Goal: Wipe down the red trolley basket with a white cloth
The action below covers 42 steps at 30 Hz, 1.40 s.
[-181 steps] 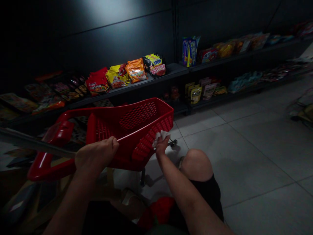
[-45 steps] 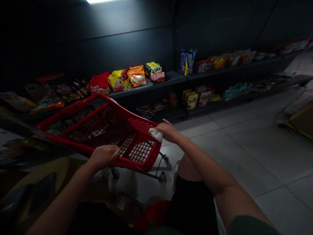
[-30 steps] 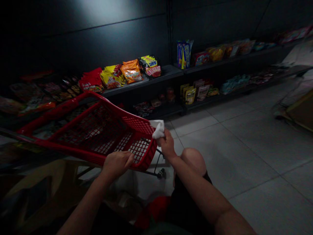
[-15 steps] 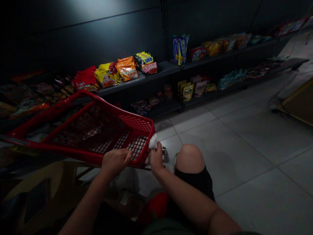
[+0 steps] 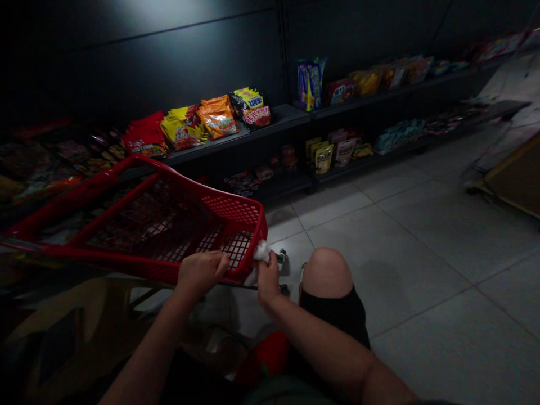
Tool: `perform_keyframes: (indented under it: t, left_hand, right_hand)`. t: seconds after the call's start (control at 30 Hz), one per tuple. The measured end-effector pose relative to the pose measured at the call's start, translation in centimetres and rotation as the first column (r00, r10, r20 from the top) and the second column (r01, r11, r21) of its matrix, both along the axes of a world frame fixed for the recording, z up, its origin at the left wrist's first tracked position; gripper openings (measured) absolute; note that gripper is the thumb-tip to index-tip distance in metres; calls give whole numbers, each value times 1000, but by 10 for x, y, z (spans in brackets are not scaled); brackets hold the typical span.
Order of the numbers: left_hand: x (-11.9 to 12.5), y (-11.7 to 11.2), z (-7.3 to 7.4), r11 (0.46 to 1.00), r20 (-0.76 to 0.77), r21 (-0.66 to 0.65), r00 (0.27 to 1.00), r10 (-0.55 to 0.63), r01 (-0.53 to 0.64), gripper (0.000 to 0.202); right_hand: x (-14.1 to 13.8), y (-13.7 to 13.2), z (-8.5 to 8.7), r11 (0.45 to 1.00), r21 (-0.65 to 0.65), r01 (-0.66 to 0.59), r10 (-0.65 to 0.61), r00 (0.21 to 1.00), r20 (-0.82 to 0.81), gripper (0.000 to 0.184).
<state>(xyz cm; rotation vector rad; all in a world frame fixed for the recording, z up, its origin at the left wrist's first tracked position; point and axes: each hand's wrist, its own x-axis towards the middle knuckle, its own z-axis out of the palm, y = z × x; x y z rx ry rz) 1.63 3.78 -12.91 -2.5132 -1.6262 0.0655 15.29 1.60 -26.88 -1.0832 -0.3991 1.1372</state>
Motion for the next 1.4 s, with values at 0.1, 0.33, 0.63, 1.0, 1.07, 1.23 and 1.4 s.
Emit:
perform_keyframes:
  t: [0.1,0.33,0.63,1.0,1.07,1.23,1.4]
  left_hand:
    - [2,0,0,1000,-6,-5,1000,13,-13,53]
    - [10,1,1,998,-7,9,998,58,-58,54]
    - [0,1,-1,1000,-3,10,1000,13,-13,54]
    - [14,11,-2,993,-9,33,993,114,-113,59]
    - [13,13,-2,993,-12,36,994,111,-110,59]
    - [13,13,-1,994,-1,44,995,98,-98,59]
    - [15,15,-1,994,3,42,995,104,-104,60]
  right_hand:
    - [23,63,8,991,6,135,-135,990,-48,43]
    - [4,40,-8,992,29,121,-118,989,-84,38]
    - [12,59,-28,991,-74,109,-118,985,-126,45]
    - [-23,11,-58,994,-87,62,-83,961,-263,41]
    - [-39,-12,-53,988,-155,18,-74,929,-364,41]
    - [-52,-31,-4,975,-222,-2,-100,889,-448,45]
    - [-44,-31,10,997,-73,-22,-5,936,-353,50]
